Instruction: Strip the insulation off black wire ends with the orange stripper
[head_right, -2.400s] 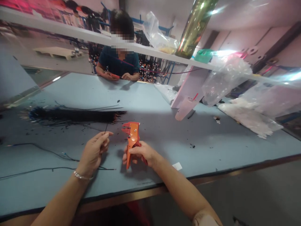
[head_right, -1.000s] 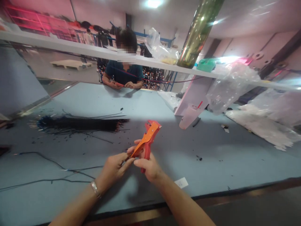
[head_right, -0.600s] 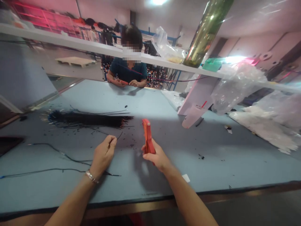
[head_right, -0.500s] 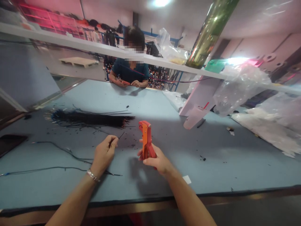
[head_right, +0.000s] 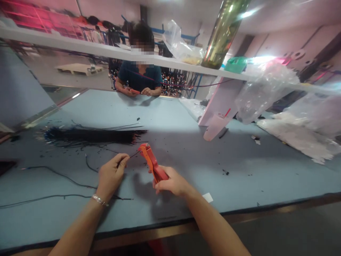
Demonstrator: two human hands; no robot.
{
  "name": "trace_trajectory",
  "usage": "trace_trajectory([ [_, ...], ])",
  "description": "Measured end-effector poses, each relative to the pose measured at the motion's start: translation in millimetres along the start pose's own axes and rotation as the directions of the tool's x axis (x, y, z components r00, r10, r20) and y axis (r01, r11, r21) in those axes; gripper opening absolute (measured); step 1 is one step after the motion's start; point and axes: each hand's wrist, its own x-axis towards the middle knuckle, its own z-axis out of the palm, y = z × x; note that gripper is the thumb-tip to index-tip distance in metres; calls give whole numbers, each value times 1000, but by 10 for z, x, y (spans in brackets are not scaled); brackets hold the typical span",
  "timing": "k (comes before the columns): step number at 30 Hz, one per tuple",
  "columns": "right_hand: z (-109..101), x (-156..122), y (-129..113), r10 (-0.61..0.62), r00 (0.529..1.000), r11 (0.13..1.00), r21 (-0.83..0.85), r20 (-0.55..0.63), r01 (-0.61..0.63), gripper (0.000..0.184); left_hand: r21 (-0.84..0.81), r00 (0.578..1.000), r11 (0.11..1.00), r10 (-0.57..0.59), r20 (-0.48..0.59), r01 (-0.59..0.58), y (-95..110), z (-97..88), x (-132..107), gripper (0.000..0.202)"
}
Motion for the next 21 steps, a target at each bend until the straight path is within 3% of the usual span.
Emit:
trace_trajectory([
  [6,-5,1,7,51,998,999,-7,-32,-51,46,9,989,995,95,-116,-95,-13,-10,6,25],
  [12,-22,1,41,10,1000,997,-81,-2,-10,54,23,977,982,191,-95,-190,34,-16,-20,28],
  [21,-33,27,71,-41,999,995,-91,31,44,49,85,948,954,295,-120,-287,157,-68,-70,27],
])
